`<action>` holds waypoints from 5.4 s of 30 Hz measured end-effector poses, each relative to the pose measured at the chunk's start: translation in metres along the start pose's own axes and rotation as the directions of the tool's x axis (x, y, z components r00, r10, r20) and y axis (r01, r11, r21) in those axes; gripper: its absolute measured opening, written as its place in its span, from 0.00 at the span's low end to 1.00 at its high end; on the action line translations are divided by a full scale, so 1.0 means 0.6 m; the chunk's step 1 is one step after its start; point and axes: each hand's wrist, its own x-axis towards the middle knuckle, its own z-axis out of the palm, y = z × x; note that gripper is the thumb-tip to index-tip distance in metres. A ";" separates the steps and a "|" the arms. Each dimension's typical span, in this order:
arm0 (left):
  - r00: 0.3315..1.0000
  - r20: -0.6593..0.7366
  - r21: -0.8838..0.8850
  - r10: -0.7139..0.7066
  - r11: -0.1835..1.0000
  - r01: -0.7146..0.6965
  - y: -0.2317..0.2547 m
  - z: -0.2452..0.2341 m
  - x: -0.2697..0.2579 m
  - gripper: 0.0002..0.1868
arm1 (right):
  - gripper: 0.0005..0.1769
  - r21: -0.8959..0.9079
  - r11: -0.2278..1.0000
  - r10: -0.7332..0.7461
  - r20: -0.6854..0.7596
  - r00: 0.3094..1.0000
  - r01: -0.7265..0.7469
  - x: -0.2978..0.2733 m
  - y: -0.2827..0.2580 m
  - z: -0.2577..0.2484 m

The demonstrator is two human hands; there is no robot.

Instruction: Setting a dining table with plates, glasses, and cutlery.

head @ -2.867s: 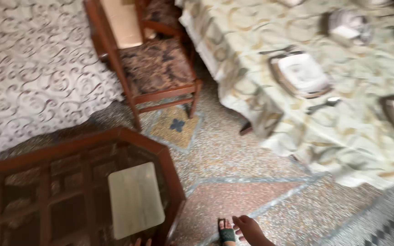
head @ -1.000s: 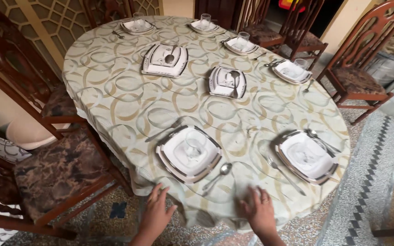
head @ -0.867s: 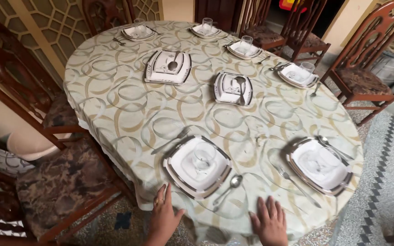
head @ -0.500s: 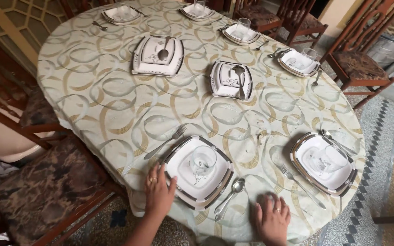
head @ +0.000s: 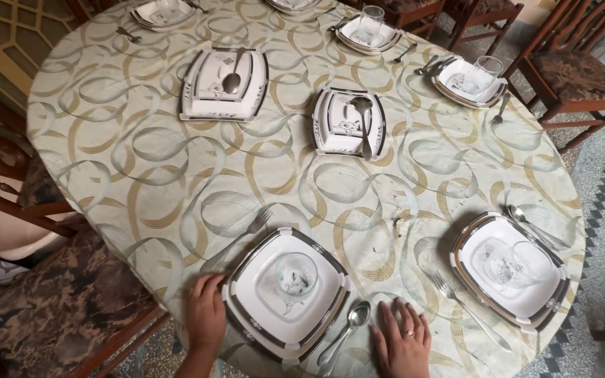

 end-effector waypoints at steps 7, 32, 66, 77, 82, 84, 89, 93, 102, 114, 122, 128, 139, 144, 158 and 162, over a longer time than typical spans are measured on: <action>0.991 -0.074 -0.061 0.114 0.991 -0.118 -0.007 0.009 0.005 0.17 | 0.33 0.024 1.000 -0.006 0.033 0.999 0.006 0.009 0.004 -0.007; 0.700 0.534 -0.327 0.474 0.879 -0.346 0.265 0.014 0.084 0.51 | 0.32 -0.042 0.999 0.037 0.098 0.995 -0.033 0.029 -0.025 -0.036; 0.701 0.414 -0.303 0.581 0.814 -0.496 0.322 0.156 0.229 0.68 | 0.30 -0.011 0.996 0.084 0.137 0.987 -0.083 0.042 -0.029 -0.045; 0.977 0.127 0.131 0.169 0.974 -0.185 0.035 0.045 0.234 0.22 | 0.22 0.473 0.565 0.619 0.298 0.727 -0.676 0.074 -0.016 -0.023; 0.977 0.182 0.183 0.115 0.972 -0.149 0.015 0.045 0.209 0.20 | 0.42 -0.014 0.217 0.698 0.701 0.146 -0.976 0.156 -0.106 -0.072; 0.977 0.181 0.201 0.114 0.968 -0.150 0.021 0.048 0.201 0.18 | 0.45 0.015 0.421 0.663 0.678 0.319 -0.907 0.117 -0.077 -0.024; 0.963 0.258 0.304 0.077 0.940 -0.157 0.003 0.082 0.214 0.14 | 0.48 -0.032 0.716 0.526 0.682 0.508 -0.698 0.111 -0.071 -0.021; 0.886 0.462 0.341 -0.043 0.931 -0.133 0.012 0.063 0.242 0.16 | 0.37 0.041 0.637 0.513 0.723 0.463 -0.770 0.115 -0.070 -0.025; 0.922 0.348 0.395 0.169 0.866 -0.308 -0.010 0.060 0.187 0.14 | 0.28 0.038 0.474 0.614 0.702 0.361 -0.880 0.119 -0.091 -0.036; 0.932 0.281 0.395 0.230 0.857 -0.330 -0.014 0.068 0.180 0.16 | 0.20 0.266 0.245 0.648 0.670 0.362 -0.932 0.078 -0.060 0.002; 0.938 0.345 0.022 -0.019 1.000 0.012 -0.015 0.034 0.182 0.17 | 0.22 0.235 0.370 0.635 0.643 0.429 -0.899 0.076 -0.056 0.006; 0.855 0.413 -0.253 0.313 0.942 -0.222 0.072 -0.056 0.131 0.13 | 0.23 0.093 0.501 0.642 0.626 0.442 -0.860 0.094 -0.068 -0.009; 0.712 0.658 0.166 0.243 0.876 -0.452 0.166 -0.092 0.087 0.17 | 0.24 0.293 0.335 0.511 0.742 0.434 -0.895 0.104 -0.059 -0.041; 0.742 0.599 0.179 0.301 0.853 -0.490 0.162 -0.071 0.087 0.22 | 0.26 0.363 0.229 0.484 0.763 0.429 -0.903 0.085 -0.033 -0.021; 0.519 0.680 -0.337 0.518 0.849 -0.407 0.205 -0.031 0.025 0.12 | 0.23 0.119 0.666 0.485 0.682 0.548 -0.736 0.083 -0.055 -0.016; 0.545 0.682 -0.360 0.487 0.873 -0.329 0.210 -0.039 0.028 0.12 | 0.21 0.138 0.438 0.553 0.738 0.388 -0.888 0.081 -0.030 -0.016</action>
